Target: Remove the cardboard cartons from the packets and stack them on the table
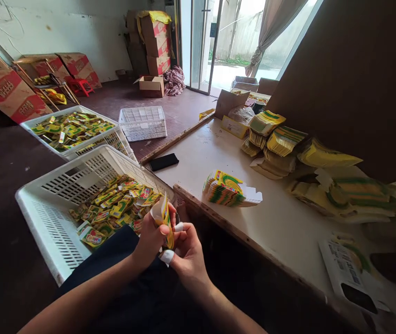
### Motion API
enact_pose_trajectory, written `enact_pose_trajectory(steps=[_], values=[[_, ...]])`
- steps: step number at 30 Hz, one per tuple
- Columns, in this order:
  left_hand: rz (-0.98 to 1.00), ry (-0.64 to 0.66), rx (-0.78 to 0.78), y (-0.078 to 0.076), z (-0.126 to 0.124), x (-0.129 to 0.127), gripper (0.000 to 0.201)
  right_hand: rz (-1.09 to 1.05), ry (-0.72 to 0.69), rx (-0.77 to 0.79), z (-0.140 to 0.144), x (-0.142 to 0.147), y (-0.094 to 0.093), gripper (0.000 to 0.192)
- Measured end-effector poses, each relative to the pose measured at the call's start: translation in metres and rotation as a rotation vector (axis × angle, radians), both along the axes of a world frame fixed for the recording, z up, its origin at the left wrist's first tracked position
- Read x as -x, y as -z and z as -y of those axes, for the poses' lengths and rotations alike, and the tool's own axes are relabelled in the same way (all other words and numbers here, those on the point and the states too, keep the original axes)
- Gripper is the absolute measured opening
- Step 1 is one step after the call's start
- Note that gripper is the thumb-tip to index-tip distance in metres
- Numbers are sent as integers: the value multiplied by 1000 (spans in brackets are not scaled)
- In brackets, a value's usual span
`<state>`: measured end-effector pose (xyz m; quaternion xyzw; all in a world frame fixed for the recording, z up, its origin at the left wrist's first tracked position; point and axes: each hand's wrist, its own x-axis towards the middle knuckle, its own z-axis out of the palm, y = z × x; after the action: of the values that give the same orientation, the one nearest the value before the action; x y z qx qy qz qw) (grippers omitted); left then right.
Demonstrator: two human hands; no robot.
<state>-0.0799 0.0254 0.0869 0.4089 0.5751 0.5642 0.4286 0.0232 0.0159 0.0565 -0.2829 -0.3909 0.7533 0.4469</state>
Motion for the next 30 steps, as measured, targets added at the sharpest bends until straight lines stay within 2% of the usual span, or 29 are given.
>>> enact_pose_trajectory(steps=[3,7,9,13,20,25,28,30], values=[[12,3,-51,4,0,-3,59,25,74,-29,-7,-1,7,40],[124,45,-138,14,0,-6,80,38,149,-58,-25,-16,10,31],[127,74,-102,12,-1,-6,70,40,182,-50,-33,-26,11,27],[66,62,1,5,-5,-4,33,32,222,-3,-38,-35,12,28],[225,-51,89,17,-10,-1,29,45,257,11,-29,-30,16,26],[200,0,13,10,-9,2,25,157,194,-128,-31,-39,18,22],[118,79,-18,3,-10,6,25,265,144,-296,-37,-51,20,13],[50,151,-33,1,-13,12,30,338,179,-438,-43,-63,22,5]])
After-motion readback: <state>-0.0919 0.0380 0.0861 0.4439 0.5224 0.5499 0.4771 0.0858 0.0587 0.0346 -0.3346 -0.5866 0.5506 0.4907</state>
